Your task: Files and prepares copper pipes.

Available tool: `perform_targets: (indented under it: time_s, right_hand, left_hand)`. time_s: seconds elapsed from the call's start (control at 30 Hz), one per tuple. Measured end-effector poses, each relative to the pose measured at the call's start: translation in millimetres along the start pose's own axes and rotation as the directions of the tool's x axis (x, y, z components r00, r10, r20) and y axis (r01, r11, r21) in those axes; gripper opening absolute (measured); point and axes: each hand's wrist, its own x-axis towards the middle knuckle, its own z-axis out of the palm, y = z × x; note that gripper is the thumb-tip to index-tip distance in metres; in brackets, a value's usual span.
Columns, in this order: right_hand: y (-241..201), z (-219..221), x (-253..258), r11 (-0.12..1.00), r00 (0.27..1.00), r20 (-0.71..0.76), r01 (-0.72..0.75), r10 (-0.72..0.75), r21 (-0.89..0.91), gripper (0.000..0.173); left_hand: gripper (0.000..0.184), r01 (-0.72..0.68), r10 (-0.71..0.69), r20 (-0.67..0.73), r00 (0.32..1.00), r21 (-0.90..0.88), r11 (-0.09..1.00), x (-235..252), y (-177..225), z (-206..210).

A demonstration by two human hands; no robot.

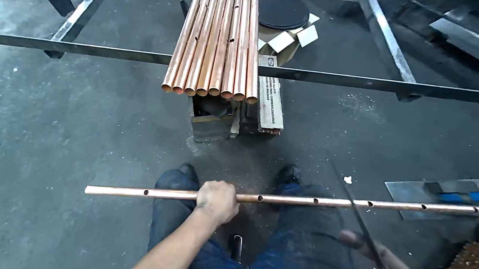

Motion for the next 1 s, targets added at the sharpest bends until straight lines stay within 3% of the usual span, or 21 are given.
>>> perform_targets:
  time_s: [0.1, 0.13, 0.2, 0.3, 0.4, 0.53, 0.67, 0.87, 1.0]
  right_hand:
    - [9, -21, 12, 0.861, 0.996, -0.07, 0.014, -0.058, -0.509, 0.055]
    - [16, -29, 17, 0.765, 0.998, -0.039, 0.019, -0.057, -0.644, 0.06]
    - [31, -39, 26, 0.47, 0.995, 0.008, 0.052, -0.095, -0.881, 0.064]
    - [40, -46, 42, 0.119, 0.991, 0.071, 0.085, -0.117, -0.989, 0.059]
    - [49, -49, 60, -0.098, 1.0, 0.013, 0.01, -0.025, -0.995, 0.052]
    - [72, -56, 75, -0.188, 0.999, -0.032, -0.027, 0.021, -0.982, 0.051]
    - [73, -59, 82, -0.151, 0.997, -0.031, -0.019, 0.077, -0.988, 0.055]
    - [60, -53, 75, -0.168, 0.997, 0.012, 0.024, 0.07, -0.985, 0.048]
    - [62, -54, 62, -0.198, 0.988, 0.021, 0.052, 0.154, -0.979, 0.048]
  left_hand:
    - [0.048, -0.014, 0.013, 0.079, 0.997, 0.002, 1.0, -5, -25, -7]
    - [0.054, -0.017, 0.018, 0.112, 0.994, -0.011, 1.0, -4, -35, -6]
    - [0.063, -0.02, 0.024, 0.166, 0.986, -0.026, 0.999, -1, -49, -6]
    - [0.067, -0.027, 0.03, 0.197, 0.98, -0.016, 0.999, 5, -53, -14]
    - [0.067, -0.065, 0.06, 0.178, 0.982, 0.023, 0.998, 15, -56, -17]
    - [0.063, -0.052, 0.04, 0.22, 0.975, 0.048, 0.997, 23, -48, -21]
    - [0.043, 0.016, -0.022, 0.232, 0.973, 0.025, 1.0, 26, -39, -24]
    - [0.05, 0.087, -0.075, 0.332, 0.94, -0.022, 0.996, 33, -37, -36]
    - [0.045, 0.098, -0.086, 0.357, 0.93, -0.015, 0.995, 36, -36, -38]
